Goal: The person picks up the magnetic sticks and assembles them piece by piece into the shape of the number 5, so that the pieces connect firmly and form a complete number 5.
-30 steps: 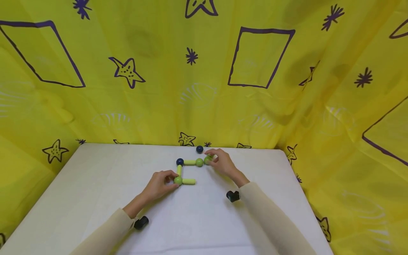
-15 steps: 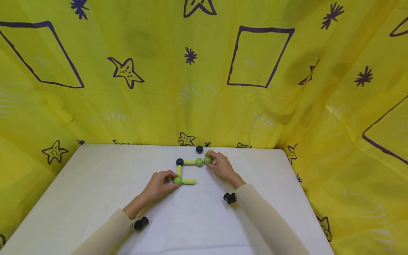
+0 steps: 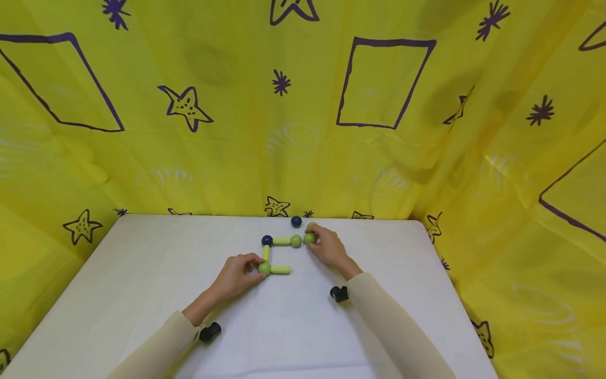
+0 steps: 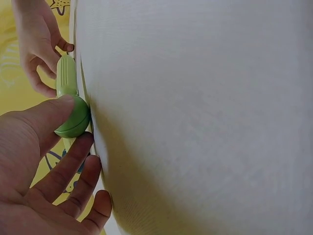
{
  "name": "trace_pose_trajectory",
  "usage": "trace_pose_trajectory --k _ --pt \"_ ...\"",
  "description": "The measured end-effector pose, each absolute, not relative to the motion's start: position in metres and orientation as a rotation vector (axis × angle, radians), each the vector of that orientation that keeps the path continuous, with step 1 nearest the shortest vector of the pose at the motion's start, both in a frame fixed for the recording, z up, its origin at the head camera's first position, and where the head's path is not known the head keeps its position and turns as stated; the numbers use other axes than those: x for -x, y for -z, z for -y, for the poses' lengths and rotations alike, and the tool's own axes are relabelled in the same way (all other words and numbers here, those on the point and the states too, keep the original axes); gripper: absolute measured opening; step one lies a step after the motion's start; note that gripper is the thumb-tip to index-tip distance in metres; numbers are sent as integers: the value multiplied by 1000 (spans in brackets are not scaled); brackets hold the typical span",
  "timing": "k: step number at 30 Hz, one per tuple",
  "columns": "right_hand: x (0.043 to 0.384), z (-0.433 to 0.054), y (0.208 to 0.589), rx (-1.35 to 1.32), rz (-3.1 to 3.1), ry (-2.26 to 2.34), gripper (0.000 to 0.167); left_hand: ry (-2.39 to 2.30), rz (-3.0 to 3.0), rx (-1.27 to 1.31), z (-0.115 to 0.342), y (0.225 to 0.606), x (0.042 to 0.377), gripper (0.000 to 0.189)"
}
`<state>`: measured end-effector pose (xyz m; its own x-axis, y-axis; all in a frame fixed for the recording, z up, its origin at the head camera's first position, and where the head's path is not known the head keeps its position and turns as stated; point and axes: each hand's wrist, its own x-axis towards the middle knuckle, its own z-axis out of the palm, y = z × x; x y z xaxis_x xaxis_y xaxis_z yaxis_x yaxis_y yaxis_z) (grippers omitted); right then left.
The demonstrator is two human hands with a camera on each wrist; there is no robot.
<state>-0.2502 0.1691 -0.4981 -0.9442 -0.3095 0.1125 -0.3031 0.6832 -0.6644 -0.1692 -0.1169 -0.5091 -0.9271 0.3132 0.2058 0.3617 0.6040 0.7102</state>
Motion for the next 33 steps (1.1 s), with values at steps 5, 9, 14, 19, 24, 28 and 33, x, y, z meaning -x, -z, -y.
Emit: trace_pose_trajectory --k 5,9,14,19,24,28,33 --pt "248 -170 496 518 -2861 1162 34 1240 2758 583 118 510 169 24" --pt "248 -170 495 498 -2842 1163 35 1245 2762 583 117 509 169 24" --pt "249 -173 494 490 -2801 1169 34 1241 2764 590 117 508 170 24" --pt "247 -180 492 523 -2709 1212 31 1241 2766 588 117 507 169 23" --pt "240 -188 490 574 -2640 1230 31 1242 2772 582 117 507 168 24" --pt "231 -193 486 627 -2632 1231 30 1234 2773 575 116 507 168 24" --pt "219 -194 482 619 -2630 1221 29 1231 2775 571 116 507 168 24"
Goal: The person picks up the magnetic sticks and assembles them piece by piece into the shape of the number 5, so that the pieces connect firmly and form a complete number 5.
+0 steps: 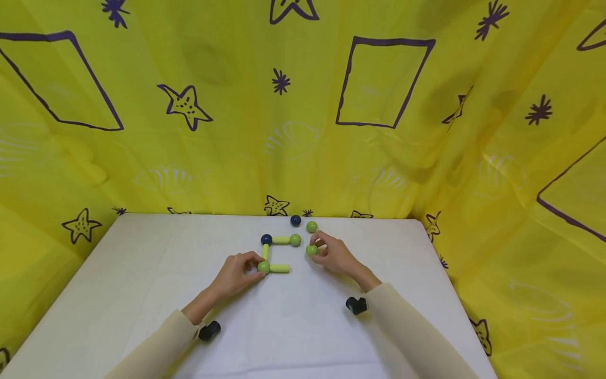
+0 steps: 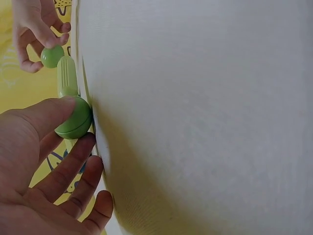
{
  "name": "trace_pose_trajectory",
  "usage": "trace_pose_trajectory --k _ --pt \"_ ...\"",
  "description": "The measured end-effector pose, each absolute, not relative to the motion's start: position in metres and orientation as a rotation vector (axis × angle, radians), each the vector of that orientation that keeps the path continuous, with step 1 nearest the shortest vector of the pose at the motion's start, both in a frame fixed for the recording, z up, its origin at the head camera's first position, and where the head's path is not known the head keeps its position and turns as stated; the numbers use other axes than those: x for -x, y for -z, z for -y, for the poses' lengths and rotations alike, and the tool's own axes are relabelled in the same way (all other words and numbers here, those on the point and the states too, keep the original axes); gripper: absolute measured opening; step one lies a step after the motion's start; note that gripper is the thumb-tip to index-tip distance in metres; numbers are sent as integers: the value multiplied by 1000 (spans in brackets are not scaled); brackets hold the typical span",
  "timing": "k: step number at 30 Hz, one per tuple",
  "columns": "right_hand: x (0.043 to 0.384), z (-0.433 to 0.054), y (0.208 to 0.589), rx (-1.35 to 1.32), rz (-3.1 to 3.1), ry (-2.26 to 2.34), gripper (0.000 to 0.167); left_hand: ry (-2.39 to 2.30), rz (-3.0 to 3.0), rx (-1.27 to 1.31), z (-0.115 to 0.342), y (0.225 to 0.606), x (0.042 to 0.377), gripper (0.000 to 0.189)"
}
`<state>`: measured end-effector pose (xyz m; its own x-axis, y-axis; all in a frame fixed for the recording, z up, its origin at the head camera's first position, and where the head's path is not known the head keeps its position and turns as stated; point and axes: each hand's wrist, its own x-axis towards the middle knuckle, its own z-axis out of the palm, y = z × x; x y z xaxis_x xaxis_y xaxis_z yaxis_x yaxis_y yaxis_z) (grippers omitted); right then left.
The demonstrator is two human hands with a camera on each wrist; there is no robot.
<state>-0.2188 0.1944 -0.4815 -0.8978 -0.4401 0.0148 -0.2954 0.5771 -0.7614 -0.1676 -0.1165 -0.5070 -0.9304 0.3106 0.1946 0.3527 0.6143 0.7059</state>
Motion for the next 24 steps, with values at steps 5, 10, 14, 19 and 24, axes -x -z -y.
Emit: trace_pose_trajectory --k 5,10,14,19,24 --pt "208 -195 481 610 -2589 1238 29 1210 2782 570 117 508 168 24" --pt "203 -195 485 641 -2581 1234 29 1212 2778 575 116 509 169 23" --pt "200 -193 487 665 -2564 1250 30 1217 2771 585 117 510 169 23" --pt "197 -189 490 708 -2534 1279 29 1224 2769 581 118 511 170 23" --pt "195 -181 494 755 -2549 1275 29 1236 2767 597 119 511 171 22"
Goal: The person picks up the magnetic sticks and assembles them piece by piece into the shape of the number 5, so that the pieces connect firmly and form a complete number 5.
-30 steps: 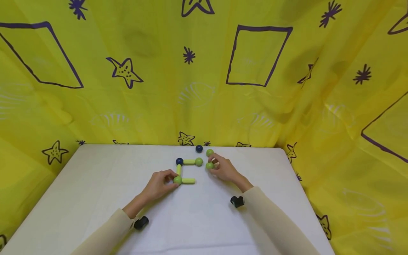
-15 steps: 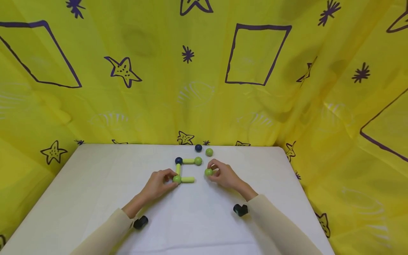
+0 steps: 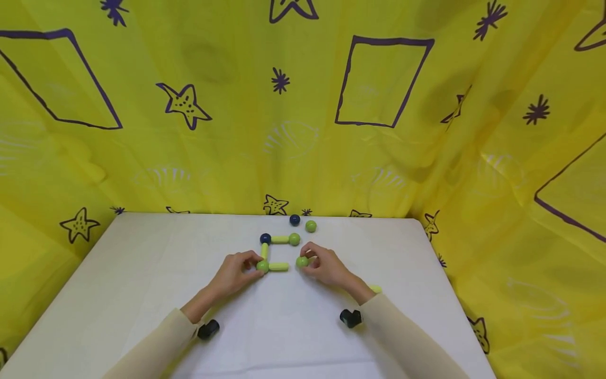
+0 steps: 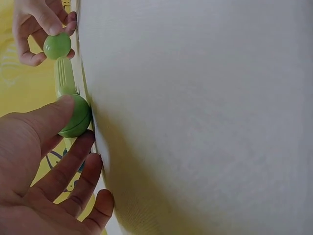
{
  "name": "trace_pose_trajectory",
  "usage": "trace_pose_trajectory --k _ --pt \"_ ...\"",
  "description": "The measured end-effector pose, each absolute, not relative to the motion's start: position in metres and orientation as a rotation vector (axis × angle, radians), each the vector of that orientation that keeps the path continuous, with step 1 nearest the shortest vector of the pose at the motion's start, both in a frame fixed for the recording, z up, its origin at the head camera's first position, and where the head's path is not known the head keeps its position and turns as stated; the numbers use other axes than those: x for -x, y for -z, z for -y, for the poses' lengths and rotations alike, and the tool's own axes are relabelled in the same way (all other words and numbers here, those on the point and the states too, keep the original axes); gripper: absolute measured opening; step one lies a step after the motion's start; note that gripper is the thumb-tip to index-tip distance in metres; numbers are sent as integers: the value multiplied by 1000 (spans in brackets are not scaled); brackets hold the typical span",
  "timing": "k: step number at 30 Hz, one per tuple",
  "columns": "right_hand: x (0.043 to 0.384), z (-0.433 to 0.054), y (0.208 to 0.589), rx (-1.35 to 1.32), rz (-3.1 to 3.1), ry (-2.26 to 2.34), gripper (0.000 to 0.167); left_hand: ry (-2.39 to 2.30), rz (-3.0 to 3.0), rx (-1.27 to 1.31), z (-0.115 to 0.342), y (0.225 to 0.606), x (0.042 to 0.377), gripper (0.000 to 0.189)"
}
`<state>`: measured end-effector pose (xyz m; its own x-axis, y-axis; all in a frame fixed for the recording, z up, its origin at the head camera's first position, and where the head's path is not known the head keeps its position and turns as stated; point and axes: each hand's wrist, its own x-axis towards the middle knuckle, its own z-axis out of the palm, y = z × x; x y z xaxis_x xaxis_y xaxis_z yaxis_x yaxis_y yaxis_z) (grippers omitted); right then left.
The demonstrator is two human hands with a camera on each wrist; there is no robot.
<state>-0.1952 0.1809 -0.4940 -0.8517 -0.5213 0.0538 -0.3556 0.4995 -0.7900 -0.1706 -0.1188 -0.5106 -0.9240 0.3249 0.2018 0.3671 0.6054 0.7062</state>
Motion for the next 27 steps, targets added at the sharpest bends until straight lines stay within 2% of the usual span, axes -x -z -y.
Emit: trace_pose_trajectory --k 27 --pt "191 -163 501 816 -2656 1203 29 1209 2745 619 119 511 173 22"
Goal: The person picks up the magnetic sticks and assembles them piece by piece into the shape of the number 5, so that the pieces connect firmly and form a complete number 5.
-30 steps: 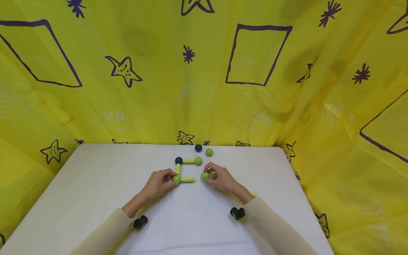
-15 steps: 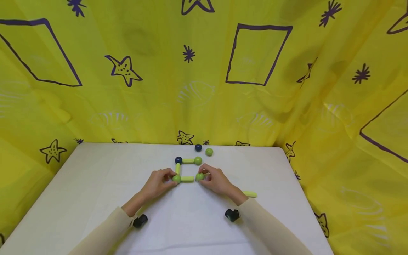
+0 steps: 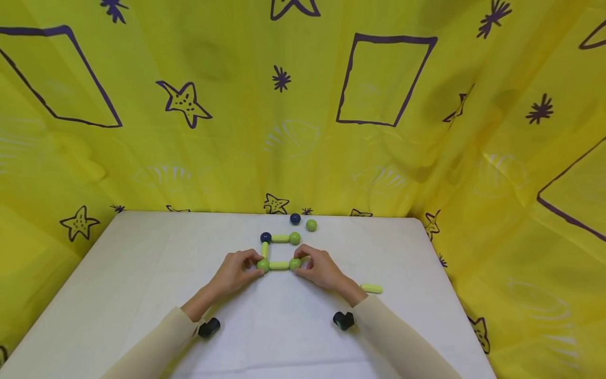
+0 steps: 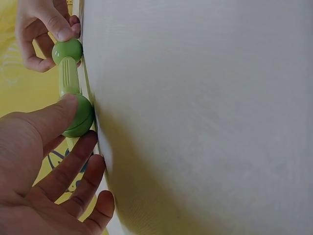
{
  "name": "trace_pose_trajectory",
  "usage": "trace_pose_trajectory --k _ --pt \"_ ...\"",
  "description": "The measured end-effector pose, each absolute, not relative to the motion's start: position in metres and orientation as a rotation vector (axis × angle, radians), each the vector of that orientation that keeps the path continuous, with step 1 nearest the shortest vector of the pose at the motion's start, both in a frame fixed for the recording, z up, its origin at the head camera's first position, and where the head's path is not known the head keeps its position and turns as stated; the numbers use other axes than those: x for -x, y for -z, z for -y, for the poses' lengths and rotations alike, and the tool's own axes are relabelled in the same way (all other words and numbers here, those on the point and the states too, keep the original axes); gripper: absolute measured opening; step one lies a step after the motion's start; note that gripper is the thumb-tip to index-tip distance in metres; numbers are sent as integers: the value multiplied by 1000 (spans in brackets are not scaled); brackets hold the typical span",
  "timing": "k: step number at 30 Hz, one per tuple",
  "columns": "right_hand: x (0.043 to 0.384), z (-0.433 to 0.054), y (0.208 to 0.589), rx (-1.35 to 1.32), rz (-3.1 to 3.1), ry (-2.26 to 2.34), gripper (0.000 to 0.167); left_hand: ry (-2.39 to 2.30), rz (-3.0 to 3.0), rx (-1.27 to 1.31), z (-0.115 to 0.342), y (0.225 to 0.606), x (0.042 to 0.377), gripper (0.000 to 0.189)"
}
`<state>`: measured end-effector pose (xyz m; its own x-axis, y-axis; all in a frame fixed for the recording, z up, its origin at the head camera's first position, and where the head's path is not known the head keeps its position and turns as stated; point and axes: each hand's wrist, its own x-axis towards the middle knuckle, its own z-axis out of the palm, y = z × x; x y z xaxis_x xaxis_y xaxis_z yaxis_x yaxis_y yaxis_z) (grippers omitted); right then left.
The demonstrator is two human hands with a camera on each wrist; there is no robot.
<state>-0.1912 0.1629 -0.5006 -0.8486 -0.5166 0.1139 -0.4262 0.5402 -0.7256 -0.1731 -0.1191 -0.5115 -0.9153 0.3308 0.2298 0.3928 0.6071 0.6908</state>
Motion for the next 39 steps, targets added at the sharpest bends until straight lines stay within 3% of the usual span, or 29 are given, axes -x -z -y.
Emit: trace_pose_trajectory --k 27,39 --pt "205 -161 496 661 -2662 1189 30 1195 2780 577 109 508 192 22" --pt "206 -168 492 729 -2628 1175 32 1185 2799 576 108 506 196 22"
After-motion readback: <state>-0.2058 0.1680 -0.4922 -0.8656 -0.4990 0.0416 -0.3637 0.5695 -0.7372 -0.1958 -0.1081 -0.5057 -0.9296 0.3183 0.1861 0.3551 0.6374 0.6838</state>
